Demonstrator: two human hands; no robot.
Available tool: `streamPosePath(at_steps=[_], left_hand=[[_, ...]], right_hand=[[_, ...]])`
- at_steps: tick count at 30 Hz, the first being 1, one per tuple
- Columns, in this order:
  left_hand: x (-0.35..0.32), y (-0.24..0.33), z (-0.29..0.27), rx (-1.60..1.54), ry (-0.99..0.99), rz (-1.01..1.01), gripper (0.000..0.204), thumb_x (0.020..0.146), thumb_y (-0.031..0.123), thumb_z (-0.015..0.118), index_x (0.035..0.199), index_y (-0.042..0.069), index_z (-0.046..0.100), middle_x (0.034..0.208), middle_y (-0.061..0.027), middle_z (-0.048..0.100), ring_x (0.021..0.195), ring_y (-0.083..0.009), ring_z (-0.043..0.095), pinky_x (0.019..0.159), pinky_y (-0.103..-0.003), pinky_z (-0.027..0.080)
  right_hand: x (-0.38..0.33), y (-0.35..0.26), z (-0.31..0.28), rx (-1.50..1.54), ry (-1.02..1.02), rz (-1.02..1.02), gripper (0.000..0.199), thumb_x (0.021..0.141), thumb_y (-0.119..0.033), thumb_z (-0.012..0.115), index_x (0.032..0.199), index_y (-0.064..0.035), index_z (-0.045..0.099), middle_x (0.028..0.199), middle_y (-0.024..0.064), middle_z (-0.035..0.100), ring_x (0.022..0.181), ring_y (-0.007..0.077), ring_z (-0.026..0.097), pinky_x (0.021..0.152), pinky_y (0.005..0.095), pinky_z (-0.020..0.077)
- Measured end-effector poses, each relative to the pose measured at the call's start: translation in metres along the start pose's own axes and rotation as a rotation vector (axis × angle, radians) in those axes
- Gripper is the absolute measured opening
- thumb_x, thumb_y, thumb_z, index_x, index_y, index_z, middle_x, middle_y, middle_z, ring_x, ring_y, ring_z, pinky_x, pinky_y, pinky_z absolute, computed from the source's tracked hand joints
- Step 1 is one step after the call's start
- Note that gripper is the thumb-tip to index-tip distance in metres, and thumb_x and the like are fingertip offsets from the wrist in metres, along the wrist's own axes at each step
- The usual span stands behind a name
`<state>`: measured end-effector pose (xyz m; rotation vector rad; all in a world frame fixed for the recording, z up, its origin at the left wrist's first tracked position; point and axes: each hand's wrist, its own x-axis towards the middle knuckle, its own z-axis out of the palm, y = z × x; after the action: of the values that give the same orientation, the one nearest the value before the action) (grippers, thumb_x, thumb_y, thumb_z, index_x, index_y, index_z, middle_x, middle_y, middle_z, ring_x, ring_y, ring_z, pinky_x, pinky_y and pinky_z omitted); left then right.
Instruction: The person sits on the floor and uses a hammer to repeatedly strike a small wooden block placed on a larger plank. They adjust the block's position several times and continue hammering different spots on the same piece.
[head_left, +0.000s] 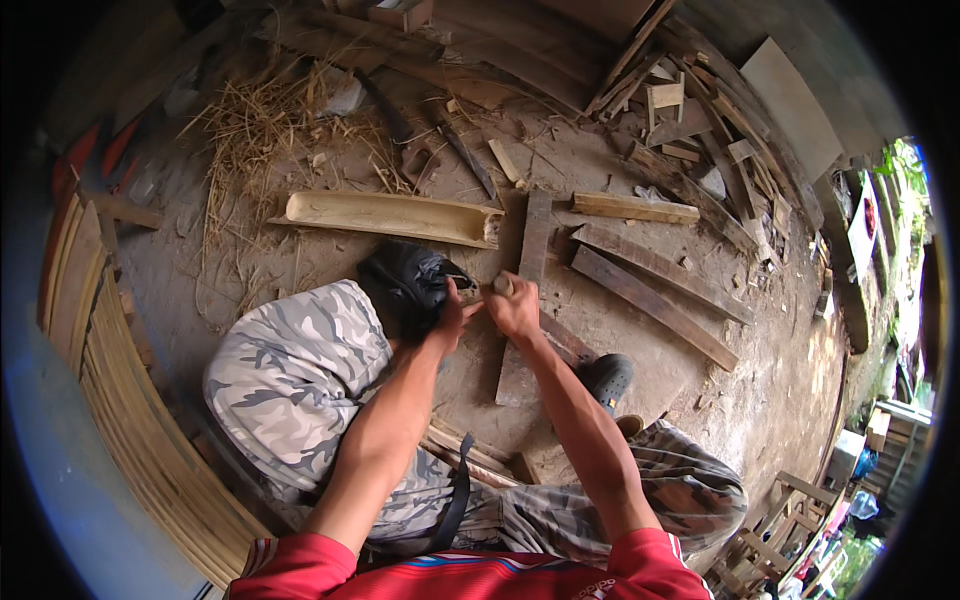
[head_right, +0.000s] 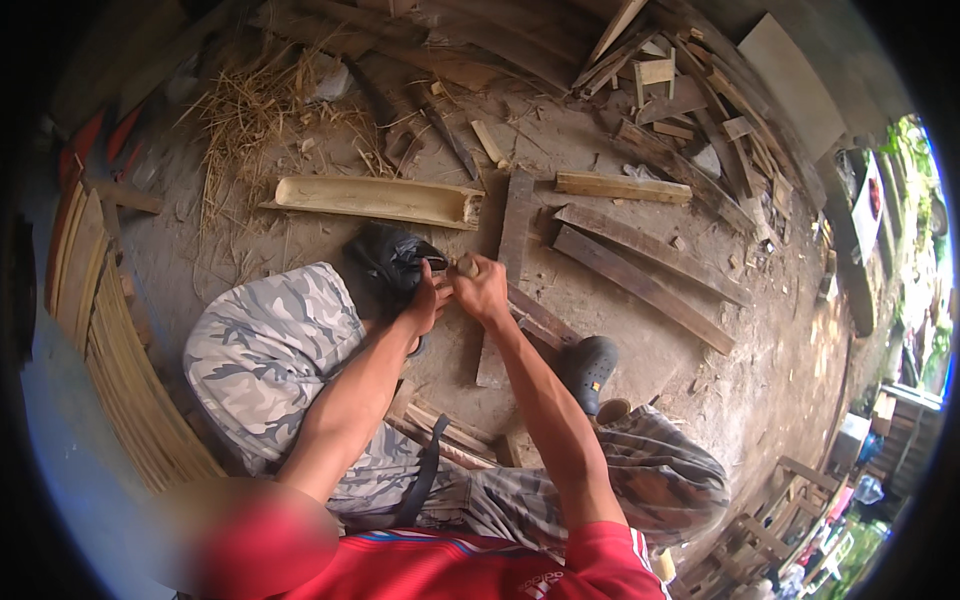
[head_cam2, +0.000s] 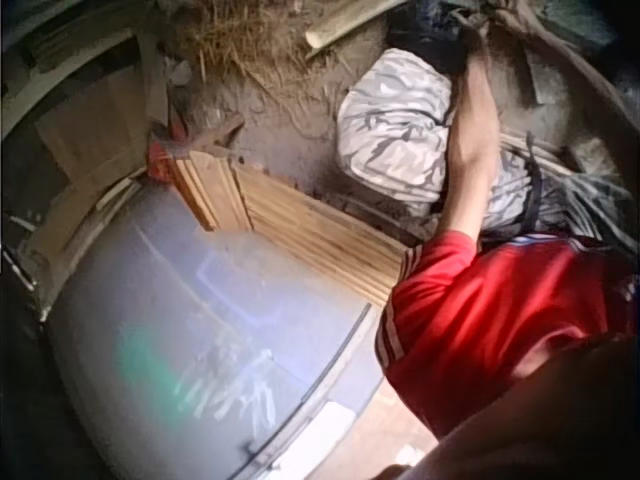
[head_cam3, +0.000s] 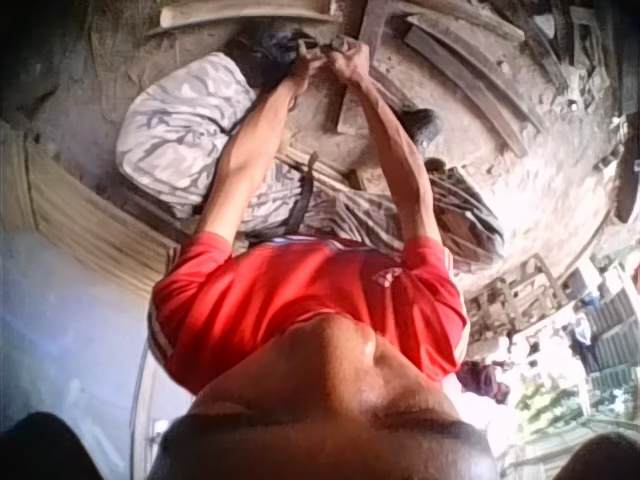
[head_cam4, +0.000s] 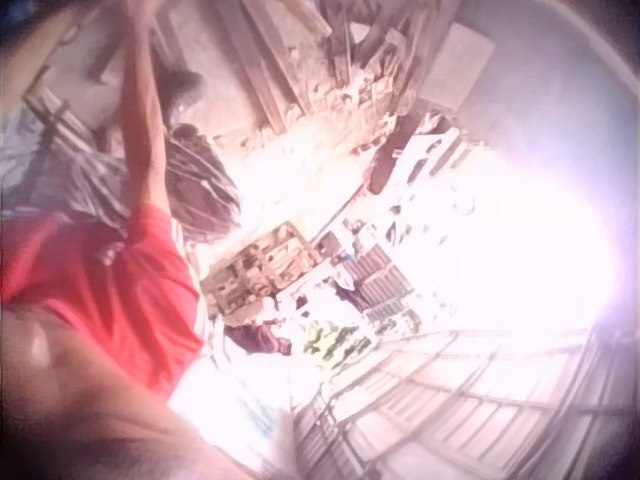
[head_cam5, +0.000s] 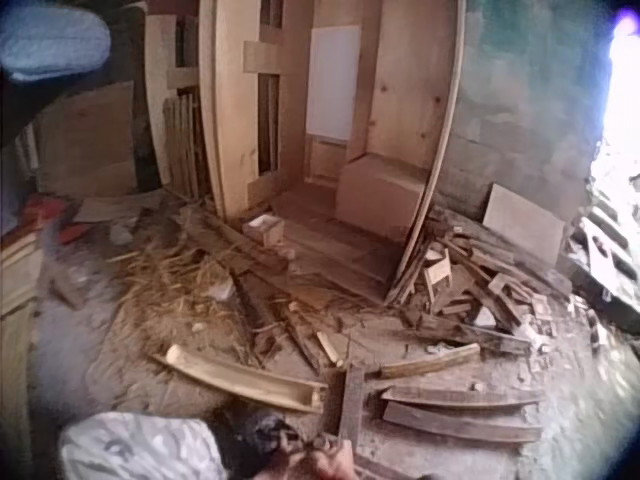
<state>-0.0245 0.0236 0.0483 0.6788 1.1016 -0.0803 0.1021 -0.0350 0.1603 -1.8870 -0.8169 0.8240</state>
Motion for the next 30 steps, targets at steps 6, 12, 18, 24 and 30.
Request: streamPosePath(at_steps=[6,12,18,24,30], left_hand=[[0.013,0.000,-0.014,0.279,-0.013,0.229,0.089,0.095,0.071,0.016,0.151,0.002,0.027,0.154,-0.0220,0.031,0.144,-0.0265,0.030,0.119,-0.044,0.012],[-0.002,0.018,0.012,0.623,0.013,0.334,0.089,0.095,0.070,0.013,0.148,0.001,0.034,0.151,-0.0255,0.035,0.142,-0.0355,0.031,0.116,-0.041,0.024],[0.013,0.009,0.013,0.668,0.088,0.364,0.087,0.095,0.070,0.021,0.132,-0.002,0.051,0.131,-0.0242,0.056,0.128,-0.0364,0.049,0.104,-0.042,0.038],[0.005,-0.015,0.044,0.621,0.453,0.550,0.054,0.093,0.051,0.054,0.084,-0.002,0.060,0.079,-0.0140,0.065,0.078,-0.0281,0.063,0.072,-0.040,0.047],[-0.057,-0.058,0.093,0.499,0.075,-0.036,0.041,0.097,0.047,0.055,0.088,0.007,0.061,0.074,-0.0029,0.063,0.060,-0.0128,0.061,0.049,-0.028,0.050]], right_hand=[[-0.017,-0.007,-0.006,0.127,0.010,-0.012,0.021,0.076,-0.019,0.068,0.072,0.0005,0.061,0.055,0.0040,0.054,0.052,0.0109,0.051,0.050,0.0322,0.0420],[-0.041,0.024,-0.038,0.286,0.097,-0.027,0.013,0.071,-0.013,0.061,0.068,-0.0004,0.060,0.063,0.0038,0.060,0.057,0.0136,0.054,0.056,0.0289,0.0454],[-0.059,0.109,-0.098,1.161,0.506,0.065,0.021,0.083,-0.016,0.054,0.065,-0.0092,0.045,0.060,0.0044,0.042,0.057,0.0203,0.042,0.068,0.0384,0.0414],[-0.101,0.135,-0.133,1.360,0.586,0.231,0.029,0.079,-0.023,0.057,0.059,-0.0130,0.039,0.054,0.0028,0.036,0.053,0.0203,0.037,0.066,0.0394,0.0402],[-0.140,0.136,-0.131,1.474,0.464,0.344,0.031,0.077,-0.025,0.058,0.055,-0.0155,0.038,0.050,0.0011,0.035,0.047,0.0190,0.035,0.064,0.0391,0.0401]])
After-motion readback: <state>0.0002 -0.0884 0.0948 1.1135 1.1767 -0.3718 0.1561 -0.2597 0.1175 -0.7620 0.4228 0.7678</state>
